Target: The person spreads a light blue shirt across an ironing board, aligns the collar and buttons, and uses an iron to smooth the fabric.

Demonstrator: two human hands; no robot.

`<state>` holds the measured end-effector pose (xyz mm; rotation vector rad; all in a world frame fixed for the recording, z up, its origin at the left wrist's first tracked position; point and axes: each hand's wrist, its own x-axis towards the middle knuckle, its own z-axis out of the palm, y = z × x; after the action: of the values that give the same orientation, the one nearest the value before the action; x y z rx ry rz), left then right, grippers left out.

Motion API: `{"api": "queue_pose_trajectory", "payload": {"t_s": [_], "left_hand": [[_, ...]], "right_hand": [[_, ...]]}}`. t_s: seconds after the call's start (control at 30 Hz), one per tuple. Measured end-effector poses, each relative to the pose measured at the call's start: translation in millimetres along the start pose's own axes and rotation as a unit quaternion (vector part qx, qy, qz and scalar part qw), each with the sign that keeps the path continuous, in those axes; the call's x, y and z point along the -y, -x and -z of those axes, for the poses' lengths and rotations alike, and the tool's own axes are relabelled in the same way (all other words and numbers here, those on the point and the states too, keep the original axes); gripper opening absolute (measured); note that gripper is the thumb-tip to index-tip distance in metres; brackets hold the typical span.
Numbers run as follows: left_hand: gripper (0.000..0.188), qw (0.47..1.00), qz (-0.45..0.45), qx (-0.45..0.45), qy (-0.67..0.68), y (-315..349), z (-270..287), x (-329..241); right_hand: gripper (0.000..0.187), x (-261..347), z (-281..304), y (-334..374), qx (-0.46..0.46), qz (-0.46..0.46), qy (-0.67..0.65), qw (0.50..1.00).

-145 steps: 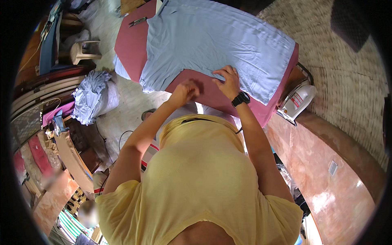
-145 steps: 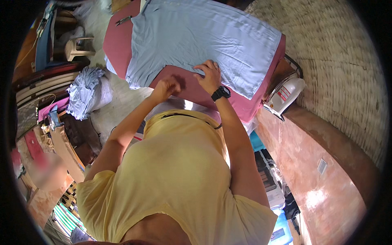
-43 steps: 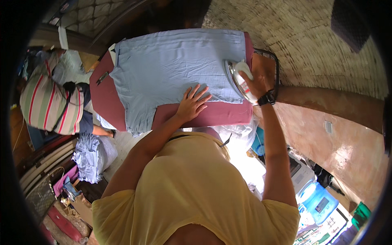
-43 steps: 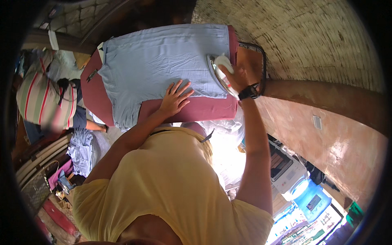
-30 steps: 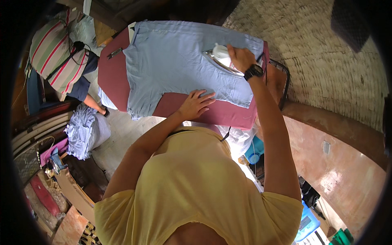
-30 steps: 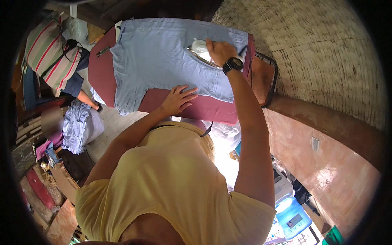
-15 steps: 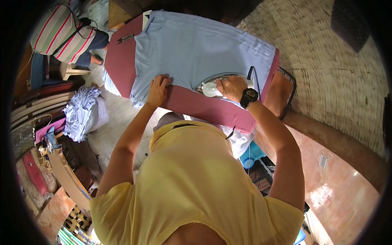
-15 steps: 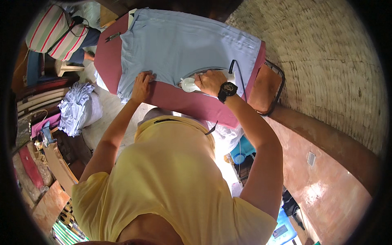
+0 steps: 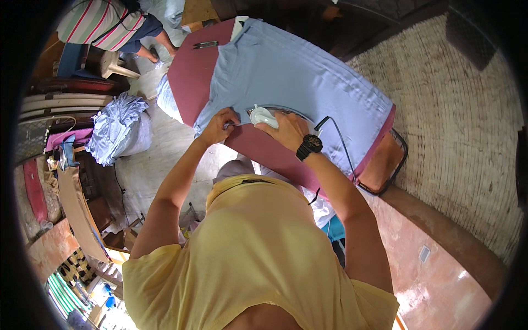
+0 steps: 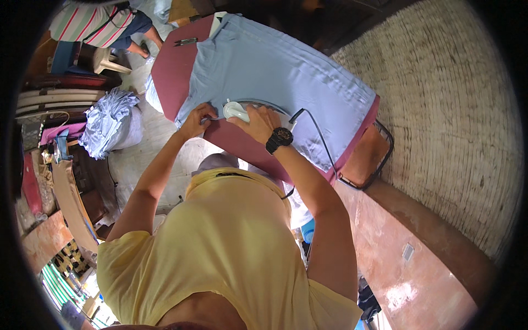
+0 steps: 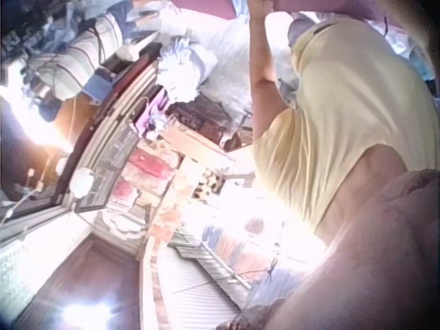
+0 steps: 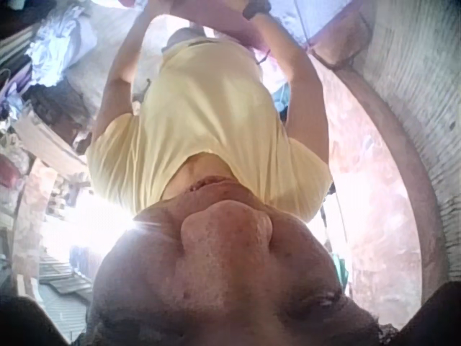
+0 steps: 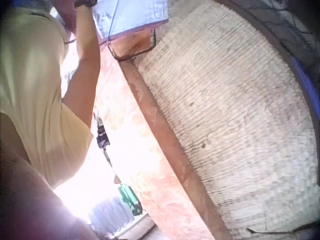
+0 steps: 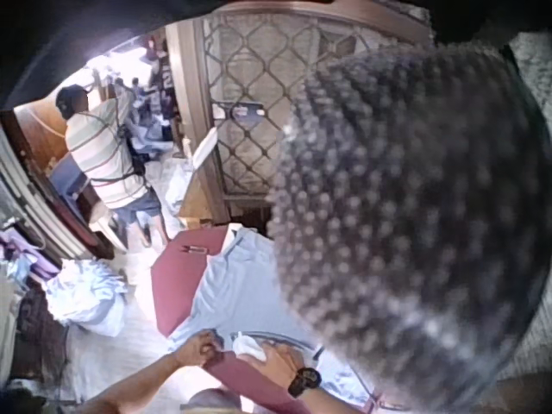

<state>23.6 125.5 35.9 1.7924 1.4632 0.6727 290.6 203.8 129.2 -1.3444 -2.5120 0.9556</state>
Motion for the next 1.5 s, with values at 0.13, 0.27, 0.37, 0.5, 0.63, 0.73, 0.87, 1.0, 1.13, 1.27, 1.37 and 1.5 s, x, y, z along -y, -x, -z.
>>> {"api": "queue_pose_trajectory", "payload": {"t_s": [0.13,0.27,0.37,0.5,0.63,0.73,0.87,1.0,1.13,1.27,1.37,1.5], "left_hand": [[0.024,0.930,0.201,-0.297,0.086,-31,41,51],[0.034,0.910,0.210,-0.354,-0.045,-75,72,89],[0.036,0.931,0.167,-0.311,-0.093,-117,66,87],[0.034,0.944,0.203,-0.259,-0.007,-154,66,112],[0.031,0.839,0.159,-0.346,0.389,-160,76,143],[0.034,0.885,0.120,-0.428,-0.142,-172,99,102],[0.034,0.904,0.110,-0.297,-0.286,-171,134,129],[0.034,0.865,0.168,-0.350,-0.317,-162,157,158],[0.037,0.880,0.177,-0.381,-0.219,-166,149,136],[0.038,0.952,0.113,-0.241,-0.152,-178,114,104],[0.031,0.964,0.146,-0.211,-0.071,-189,110,111],[0.015,0.854,0.249,-0.220,0.400,-193,110,170]], "right_hand": [[0.066,8,-6,-11,0.007,0.004,0.002,1.000],[0.063,8,6,0,0.012,-0.033,0.011,0.999],[0.060,18,-3,-14,-0.012,-0.102,-0.003,0.995],[0.058,31,-24,-45,-0.061,-0.109,-0.034,0.992],[0.050,24,-23,-44,-0.090,-0.086,0.017,0.992],[0.058,19,-17,-36,-0.079,-0.153,0.002,0.985],[0.056,26,-20,-40,-0.094,-0.134,0.009,0.987],[0.054,24,-22,-43,-0.091,-0.150,0.031,0.984],[0.054,24,-24,-42,-0.137,-0.118,0.008,0.983],[0.053,22,-28,-48,-0.121,-0.180,-0.010,0.976],[0.054,35,-24,-69,-0.166,-0.219,-0.080,0.958],[0.056,44,-18,-116,-0.143,-0.165,-0.044,0.975]]}}
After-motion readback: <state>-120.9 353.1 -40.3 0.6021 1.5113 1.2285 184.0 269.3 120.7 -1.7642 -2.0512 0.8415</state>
